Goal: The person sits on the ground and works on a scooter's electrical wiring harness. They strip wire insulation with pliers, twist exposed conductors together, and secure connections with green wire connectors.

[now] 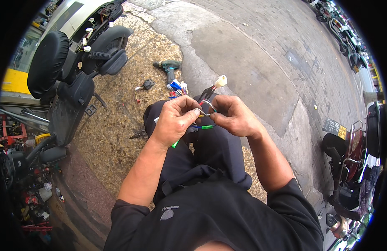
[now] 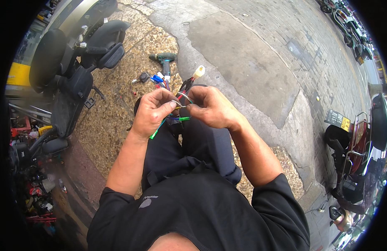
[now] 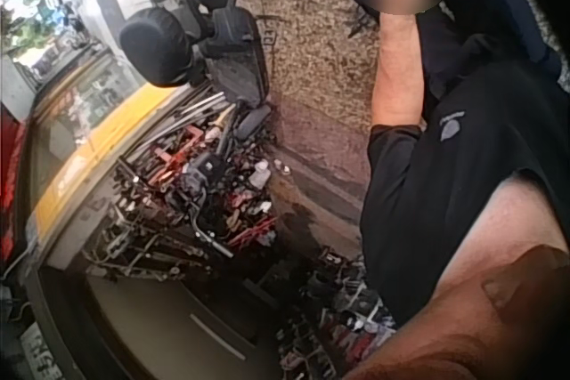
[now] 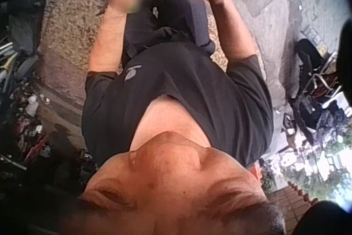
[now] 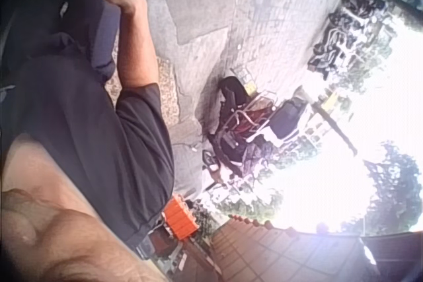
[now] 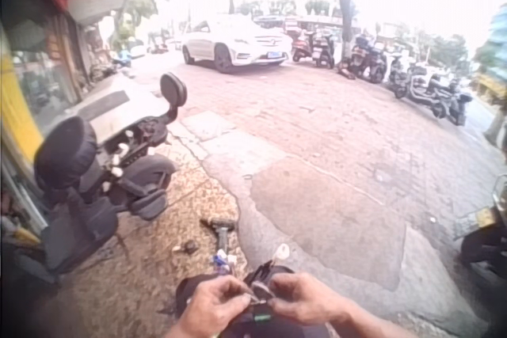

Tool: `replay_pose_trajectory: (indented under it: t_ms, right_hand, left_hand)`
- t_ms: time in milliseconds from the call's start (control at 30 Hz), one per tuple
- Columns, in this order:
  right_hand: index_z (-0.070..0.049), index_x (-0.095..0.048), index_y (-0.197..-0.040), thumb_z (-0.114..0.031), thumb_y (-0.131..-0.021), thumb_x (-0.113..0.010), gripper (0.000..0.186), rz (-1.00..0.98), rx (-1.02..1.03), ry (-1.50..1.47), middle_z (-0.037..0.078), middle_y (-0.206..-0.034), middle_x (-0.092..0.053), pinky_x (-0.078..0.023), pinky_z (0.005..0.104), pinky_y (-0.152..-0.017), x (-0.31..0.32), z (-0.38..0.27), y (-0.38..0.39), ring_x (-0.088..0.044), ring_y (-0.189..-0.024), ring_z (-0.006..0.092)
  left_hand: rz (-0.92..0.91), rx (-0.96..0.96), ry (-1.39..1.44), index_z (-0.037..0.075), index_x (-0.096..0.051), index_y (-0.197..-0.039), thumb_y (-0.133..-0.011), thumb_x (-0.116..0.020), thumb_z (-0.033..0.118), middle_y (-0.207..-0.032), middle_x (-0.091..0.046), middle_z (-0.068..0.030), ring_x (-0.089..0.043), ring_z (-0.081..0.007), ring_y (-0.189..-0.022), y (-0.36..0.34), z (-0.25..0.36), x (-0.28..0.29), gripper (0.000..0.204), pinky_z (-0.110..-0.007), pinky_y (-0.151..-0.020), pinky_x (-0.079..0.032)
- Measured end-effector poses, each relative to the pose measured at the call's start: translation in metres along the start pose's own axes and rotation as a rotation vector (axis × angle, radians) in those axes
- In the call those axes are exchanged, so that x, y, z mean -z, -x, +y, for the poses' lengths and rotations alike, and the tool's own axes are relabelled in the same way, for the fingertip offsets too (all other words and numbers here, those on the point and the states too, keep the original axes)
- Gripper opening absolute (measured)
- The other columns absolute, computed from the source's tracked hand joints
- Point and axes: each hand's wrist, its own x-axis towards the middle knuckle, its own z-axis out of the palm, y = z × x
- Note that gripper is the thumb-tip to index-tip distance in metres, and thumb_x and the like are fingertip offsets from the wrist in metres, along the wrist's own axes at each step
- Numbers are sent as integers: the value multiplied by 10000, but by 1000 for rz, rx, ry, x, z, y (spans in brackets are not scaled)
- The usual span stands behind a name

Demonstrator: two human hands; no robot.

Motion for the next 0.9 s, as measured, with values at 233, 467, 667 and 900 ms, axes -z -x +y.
replay_pose_trajectory:
  t_ms: [233, 467, 667, 900]
  right_hand:
    - [18, -628, -884, -39, -855, -632, 63, -65, -76, 37, -8, -810, -565, -409, 274, -678, 4, -5, 1, -491, -790, 71]
    - [8, -615, -843, -74, -826, -626, 84, -15, -6, 11, -7, -733, -551, -400, 290, -612, -1, -2, 1, -474, -720, 70]
    - [10, -617, -851, -67, -828, -622, 81, -8, 6, -13, -14, -735, -544, -400, 287, -617, -2, 1, 2, -471, -725, 66]
    - [26, -638, -902, -58, -832, -622, 111, 22, 36, -19, -8, -760, -559, -414, 282, -637, -4, 3, 1, -479, -755, 60]
  left_hand:
    - [11, 11, -41, -5, -644, -922, -915, -605, -5, -848, -664, -31, -601, -76, -717, -6, 2, -4, 39, -226, -652, -492]
    - [4, 39, -7, -4, -654, -910, -896, -597, 0, -845, -669, -40, -600, -87, -706, -7, 3, -3, 59, -235, -648, -490]
    - [5, 24, 20, -5, -643, -893, -890, -590, -6, -841, -668, -43, -602, -87, -706, -7, 0, -2, 52, -235, -646, -487]
    - [107, -19, -49, -8, -633, -900, -890, -594, -17, -837, -666, -36, -601, -68, -730, -4, -3, -8, 42, -216, -670, -479]
